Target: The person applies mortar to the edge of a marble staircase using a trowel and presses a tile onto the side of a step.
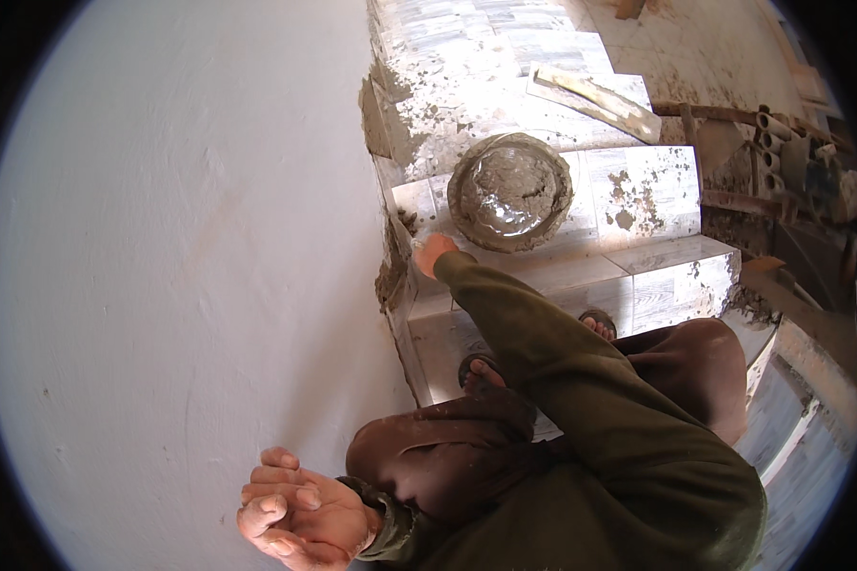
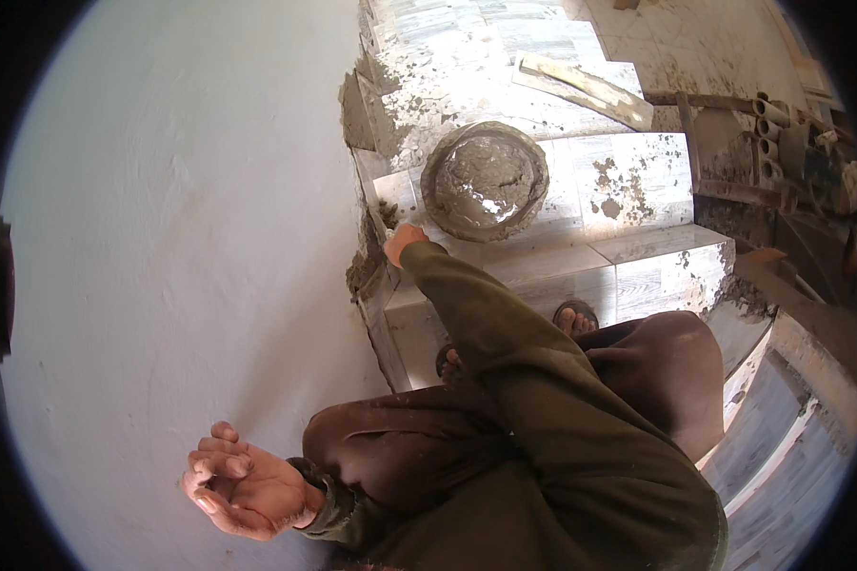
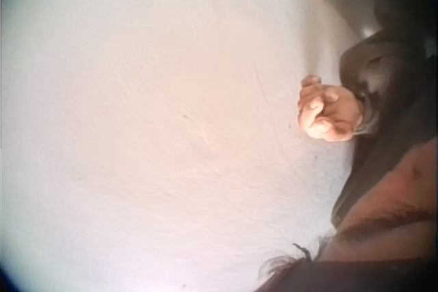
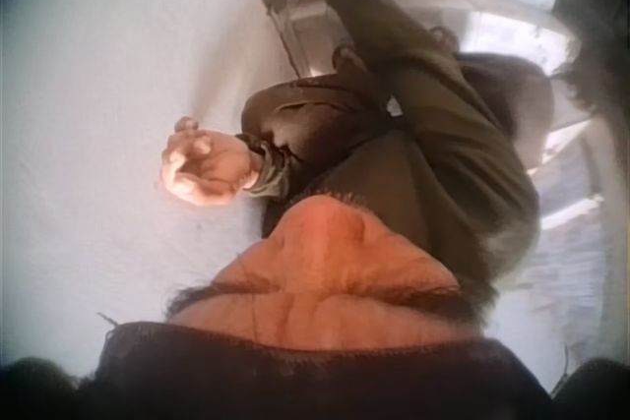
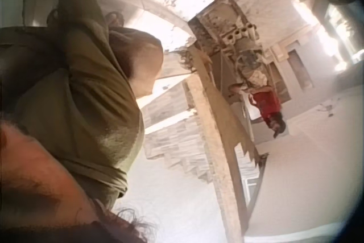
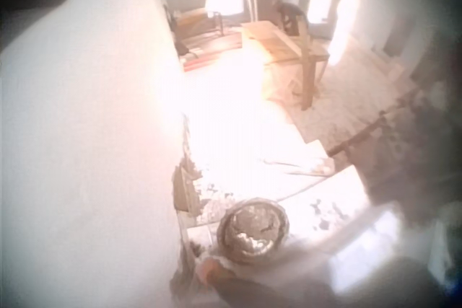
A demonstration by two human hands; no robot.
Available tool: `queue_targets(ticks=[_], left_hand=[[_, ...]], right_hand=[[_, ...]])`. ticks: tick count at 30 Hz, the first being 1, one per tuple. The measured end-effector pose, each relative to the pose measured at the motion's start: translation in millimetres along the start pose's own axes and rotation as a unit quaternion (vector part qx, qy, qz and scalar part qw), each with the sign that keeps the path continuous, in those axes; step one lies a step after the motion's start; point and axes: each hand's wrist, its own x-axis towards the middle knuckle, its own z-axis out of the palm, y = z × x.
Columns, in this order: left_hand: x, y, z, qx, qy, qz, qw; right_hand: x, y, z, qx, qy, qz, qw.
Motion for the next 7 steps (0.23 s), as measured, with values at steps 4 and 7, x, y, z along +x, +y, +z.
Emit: queue_targets(ticks=[4,7], left_hand=[[0.4,-0.5,-2.0,-0.005,-0.020,0.003,1.000],[3.3,-3.9,-11.1,-0.003,-0.074,0.005,0.997]], right_hand=[[-13.9,-14.3,0.3,-0.027,-0.018,-0.006,0.999],[-17.7,-11.5,6.4,-0.053,-0.051,-0.013,0.997]])
